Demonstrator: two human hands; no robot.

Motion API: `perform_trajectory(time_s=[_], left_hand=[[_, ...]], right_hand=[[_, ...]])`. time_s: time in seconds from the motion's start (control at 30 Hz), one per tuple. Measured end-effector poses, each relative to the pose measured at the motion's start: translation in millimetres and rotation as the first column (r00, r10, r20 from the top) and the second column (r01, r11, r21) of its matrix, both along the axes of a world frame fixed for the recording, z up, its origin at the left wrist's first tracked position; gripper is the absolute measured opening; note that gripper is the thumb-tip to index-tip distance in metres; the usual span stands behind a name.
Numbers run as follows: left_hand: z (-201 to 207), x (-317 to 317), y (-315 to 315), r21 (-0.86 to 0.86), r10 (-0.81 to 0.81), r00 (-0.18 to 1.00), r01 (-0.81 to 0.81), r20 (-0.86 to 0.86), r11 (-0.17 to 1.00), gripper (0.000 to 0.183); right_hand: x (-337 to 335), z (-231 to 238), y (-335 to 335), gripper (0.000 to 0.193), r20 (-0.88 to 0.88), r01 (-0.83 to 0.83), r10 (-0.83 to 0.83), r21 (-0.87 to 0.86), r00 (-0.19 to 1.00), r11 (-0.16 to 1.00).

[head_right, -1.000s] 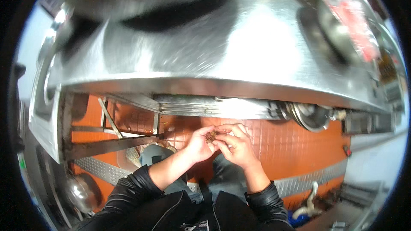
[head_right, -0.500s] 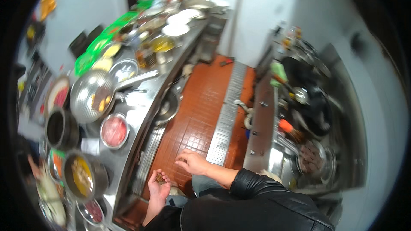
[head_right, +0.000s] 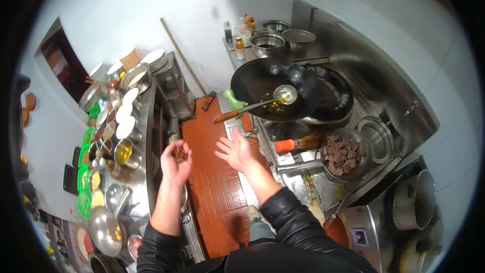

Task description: The person prepares ingredients and stir-fries them in a wok. They peel and add garlic, scoop and add corn, slice and add carrots, and stir-fry with various sauces and seasonings using a ladle and knife.

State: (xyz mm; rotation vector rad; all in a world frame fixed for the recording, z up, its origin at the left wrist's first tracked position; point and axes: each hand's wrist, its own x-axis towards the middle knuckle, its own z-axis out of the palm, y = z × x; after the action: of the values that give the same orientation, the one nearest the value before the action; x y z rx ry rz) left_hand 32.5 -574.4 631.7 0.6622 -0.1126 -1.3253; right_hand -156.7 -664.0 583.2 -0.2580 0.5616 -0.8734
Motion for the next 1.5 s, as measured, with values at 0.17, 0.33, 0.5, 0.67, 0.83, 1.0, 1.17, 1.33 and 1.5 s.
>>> perform_trajectory(time_s=[0.17,0.33,0.5,0.67,0.83,1.0,1.17,1.33,1.5], left_hand=[[38.5,-33.7,-167.0,0.035,-0.19,0.975,0.187,0.12,0.982,0.024],[33.5,-99.9,-271.9,0.184,-0.386,0.9,0.352,0.202,0.918,0.027],[39.9,-143.4,-306.8,0.153,-0.56,0.784,0.539,0.269,0.828,0.086],[61.8,-121.3,-323.5,0.266,-0.375,0.786,0.275,0.491,0.924,0.082],[64.1,-38.8,-272.8,0.017,0.068,0.786,-0.1,0.614,0.995,0.041],[-3.3,11.1,-146.0,0.067,0.163,0.852,-0.225,0.498,0.972,0.035],[-98.2,33.3,-28.2,0.391,0.103,0.926,-0.252,0.364,0.885,0.035],[-158.4,56.1,74.1,0.542,0.04,0.882,-0.323,0.469,0.776,0.033],[-190.0,67.8,136.1,0.56,0.152,0.861,-0.441,0.486,0.701,0.047]], right_hand=[[24.3,9.8,-72.8,0.04,0.352,0.151,-0.162,0.059,0.922,0.987],[-24.0,16.7,-72.1,0.031,0.052,0.268,-0.288,0.238,0.956,0.934],[-129.9,18.7,-54.5,0.019,-0.414,0.271,-0.231,0.04,0.88,0.962],[-205.5,44.1,-35.5,0.026,-0.8,-0.056,-0.124,-0.193,0.587,0.98],[-257.1,111.0,-14.5,0.036,-0.972,-0.351,-0.126,-0.191,0.199,0.917],[-251.2,140.2,-16.9,0.034,-0.988,-0.489,0.012,-0.066,0.155,0.87],[-212.3,105.3,-58.6,0.029,-0.982,-0.515,-0.18,-0.128,-0.053,0.848],[-199.6,68.5,-87.8,0.023,-0.956,-0.372,-0.288,-0.249,-0.05,0.894],[-184.0,75.9,-72.7,0.015,-0.971,-0.404,-0.19,-0.234,0.146,0.884]])
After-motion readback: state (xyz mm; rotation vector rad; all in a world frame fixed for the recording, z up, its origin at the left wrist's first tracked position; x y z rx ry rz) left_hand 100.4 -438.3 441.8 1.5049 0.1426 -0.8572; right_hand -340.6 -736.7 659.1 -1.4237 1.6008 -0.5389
